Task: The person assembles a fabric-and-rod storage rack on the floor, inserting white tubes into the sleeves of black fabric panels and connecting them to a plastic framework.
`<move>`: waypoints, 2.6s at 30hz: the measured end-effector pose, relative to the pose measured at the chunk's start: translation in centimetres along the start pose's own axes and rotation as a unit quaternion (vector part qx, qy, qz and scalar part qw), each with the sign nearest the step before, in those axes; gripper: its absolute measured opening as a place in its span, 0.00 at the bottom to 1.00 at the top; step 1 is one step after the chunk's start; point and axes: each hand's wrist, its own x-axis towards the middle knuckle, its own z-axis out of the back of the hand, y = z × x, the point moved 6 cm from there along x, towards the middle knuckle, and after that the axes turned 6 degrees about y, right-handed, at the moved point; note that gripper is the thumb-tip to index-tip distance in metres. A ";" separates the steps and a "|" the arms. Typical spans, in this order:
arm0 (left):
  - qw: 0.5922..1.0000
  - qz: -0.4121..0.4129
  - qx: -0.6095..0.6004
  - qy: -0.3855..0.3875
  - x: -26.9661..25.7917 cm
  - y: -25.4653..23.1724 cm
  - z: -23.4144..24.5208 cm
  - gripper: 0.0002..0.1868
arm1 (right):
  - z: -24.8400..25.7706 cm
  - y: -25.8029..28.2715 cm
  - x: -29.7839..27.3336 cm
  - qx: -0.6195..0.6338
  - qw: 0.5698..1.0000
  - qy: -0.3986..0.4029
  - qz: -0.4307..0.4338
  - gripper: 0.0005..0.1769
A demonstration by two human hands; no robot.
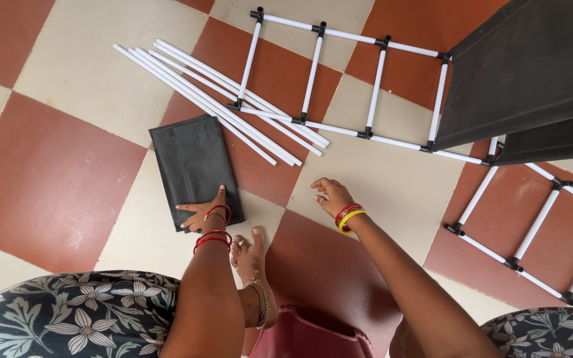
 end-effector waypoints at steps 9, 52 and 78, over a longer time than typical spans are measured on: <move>0.996 -0.036 -0.066 0.038 -3.0 -3.8 -5.1 0.71 | 0.2 1.0 0.9 -0.034 0.999 -0.034 0.021 0.17; 0.942 -0.335 0.004 -0.009 -12.8 -14.1 -8.2 0.40 | -1.9 3.9 7.4 -0.095 0.993 -0.044 0.062 0.46; 0.966 -0.248 0.013 -0.074 -11.8 -15.1 -9.3 0.42 | -7.1 2.7 6.4 0.144 0.983 0.104 0.036 0.49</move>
